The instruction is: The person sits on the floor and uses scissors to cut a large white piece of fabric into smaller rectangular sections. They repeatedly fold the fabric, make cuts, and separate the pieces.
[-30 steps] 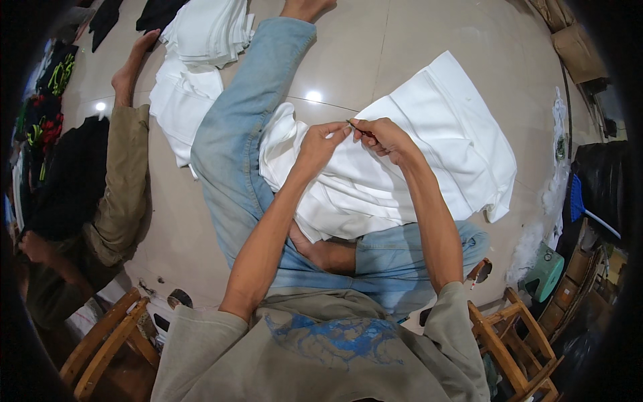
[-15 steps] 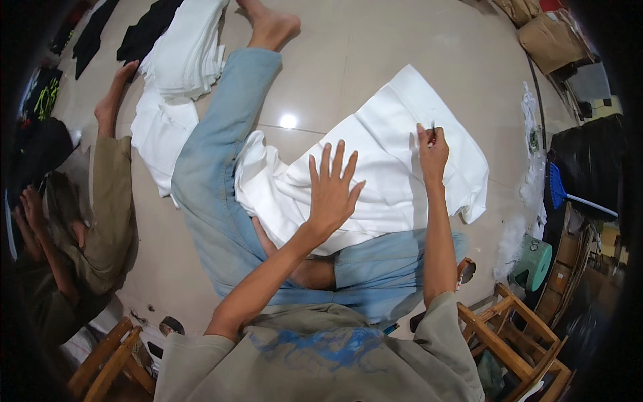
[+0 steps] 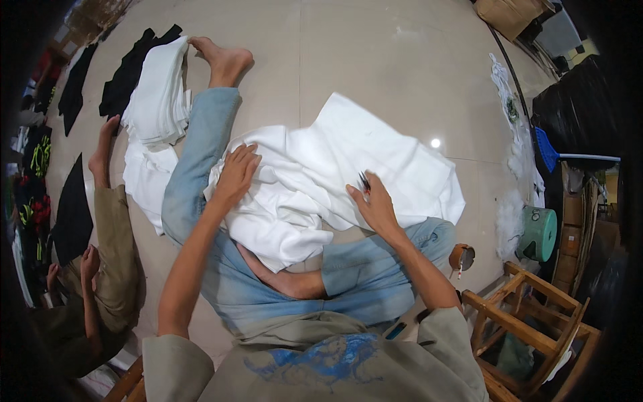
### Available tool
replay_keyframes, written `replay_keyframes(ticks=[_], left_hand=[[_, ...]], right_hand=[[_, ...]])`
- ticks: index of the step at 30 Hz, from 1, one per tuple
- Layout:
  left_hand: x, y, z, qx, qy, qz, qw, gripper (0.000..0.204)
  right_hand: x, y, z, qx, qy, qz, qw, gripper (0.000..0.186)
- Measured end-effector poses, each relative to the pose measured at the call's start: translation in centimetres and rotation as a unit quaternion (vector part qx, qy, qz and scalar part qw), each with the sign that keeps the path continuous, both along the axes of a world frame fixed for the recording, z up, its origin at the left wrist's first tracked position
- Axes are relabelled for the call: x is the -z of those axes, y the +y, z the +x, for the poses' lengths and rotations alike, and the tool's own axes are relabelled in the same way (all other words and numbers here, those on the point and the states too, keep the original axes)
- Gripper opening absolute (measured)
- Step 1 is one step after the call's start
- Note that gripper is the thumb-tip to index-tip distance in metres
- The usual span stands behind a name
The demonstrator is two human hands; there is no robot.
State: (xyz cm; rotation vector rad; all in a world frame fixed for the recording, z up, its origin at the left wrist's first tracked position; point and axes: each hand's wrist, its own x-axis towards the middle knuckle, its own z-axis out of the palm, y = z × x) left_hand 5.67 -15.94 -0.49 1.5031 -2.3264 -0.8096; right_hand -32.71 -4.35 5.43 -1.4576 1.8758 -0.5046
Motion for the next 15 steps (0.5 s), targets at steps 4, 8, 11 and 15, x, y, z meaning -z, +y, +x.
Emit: replay_keyframes(ticks=[4, 8, 11, 15], left_hand=[[-2.0, 1.7, -9.2, -0.143, -0.002, -0.087, 0.986, 0.055], [1.1, 5.4, -12.4, -0.177, -0.085, -0.100, 0.975, 0.082], [0.8, 7.3, -11.9, -0.224, -0.053, -0.091, 0.969, 0.086], [0.7, 8.8, -11.2, -0.203, -0.056, -0.134, 0.968, 0.084]], right_hand=[[1.3, -2.8, -4.4, 0.040, 0.082, -0.220, 0.971, 0.059], [3.3, -8.2, -9.2, -0.023, 0.297, -0.236, 0.925, 0.054], [0.7, -9.3, -10.5, -0.063, 0.236, -0.066, 0.967, 0.043], [4.1, -8.3, -15.0, -0.001, 0.235, -0.191, 0.953, 0.030]])
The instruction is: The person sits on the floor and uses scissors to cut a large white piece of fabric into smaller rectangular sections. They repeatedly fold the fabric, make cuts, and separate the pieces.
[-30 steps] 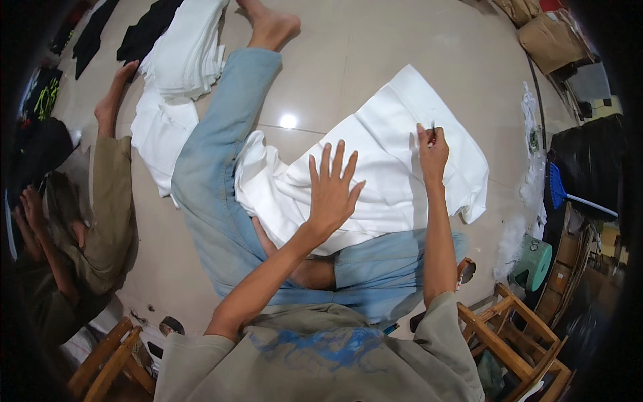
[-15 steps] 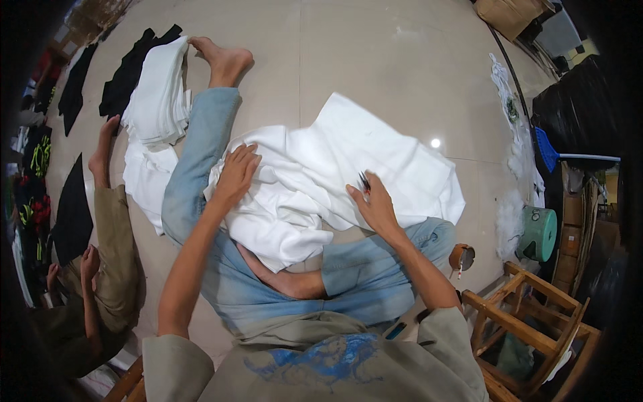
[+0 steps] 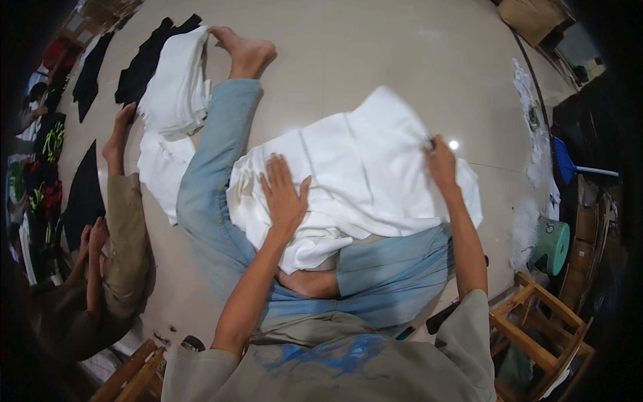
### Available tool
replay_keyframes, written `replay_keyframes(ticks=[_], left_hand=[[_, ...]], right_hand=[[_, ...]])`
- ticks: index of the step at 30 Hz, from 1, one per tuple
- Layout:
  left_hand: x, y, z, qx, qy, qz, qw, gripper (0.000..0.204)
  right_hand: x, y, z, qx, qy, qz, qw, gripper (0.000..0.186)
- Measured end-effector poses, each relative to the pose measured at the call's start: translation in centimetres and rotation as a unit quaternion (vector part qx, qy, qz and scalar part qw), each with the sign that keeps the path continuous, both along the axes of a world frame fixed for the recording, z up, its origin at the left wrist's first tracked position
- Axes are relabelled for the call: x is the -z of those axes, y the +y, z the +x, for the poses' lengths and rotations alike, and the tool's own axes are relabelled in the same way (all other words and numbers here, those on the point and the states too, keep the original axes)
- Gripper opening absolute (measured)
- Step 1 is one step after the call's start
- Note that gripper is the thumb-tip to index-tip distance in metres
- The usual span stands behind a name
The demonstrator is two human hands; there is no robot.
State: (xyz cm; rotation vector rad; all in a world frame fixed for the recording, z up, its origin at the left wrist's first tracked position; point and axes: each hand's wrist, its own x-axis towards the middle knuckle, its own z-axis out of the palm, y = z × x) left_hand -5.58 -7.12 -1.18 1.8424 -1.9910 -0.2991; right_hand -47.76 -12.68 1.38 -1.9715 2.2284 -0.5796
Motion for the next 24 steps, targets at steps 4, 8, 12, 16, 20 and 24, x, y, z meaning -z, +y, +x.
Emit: replay_keyframes(ticks=[4, 8, 12, 16, 20, 24], left_hand=[[-0.2, -0.8, 0.6, 0.053, -0.038, 0.019, 0.998, 0.077], [-0.4, -1.3, 1.3, 0.087, -0.066, 0.024, 0.994, 0.075], [-0.4, -0.1, 2.3, 0.121, -0.077, 0.030, 0.989, 0.075], [-2.0, 2.4, 4.9, 0.147, -0.059, 0.087, 0.984, 0.072], [-4.0, 1.7, 5.1, 0.158, 0.094, 0.082, 0.980, 0.065], [-4.6, -5.6, 0.6, 0.172, 0.124, -0.064, 0.975, 0.061]], right_hand=[[-0.2, -0.1, -4.7, 0.223, 0.160, -0.046, 0.961, 0.030], [-1.1, 1.2, -1.3, 0.095, 0.130, -0.123, 0.979, 0.042], [-1.5, 3.4, 6.6, -0.008, -0.136, 0.040, 0.990, 0.058], [-2.2, 6.5, 9.2, -0.054, 0.026, 0.090, 0.994, 0.060], [-5.9, 6.6, 12.4, 0.021, -0.018, 0.148, 0.989, 0.050], [-2.2, 4.9, 16.0, 0.007, -0.408, 0.071, 0.910, 0.054]])
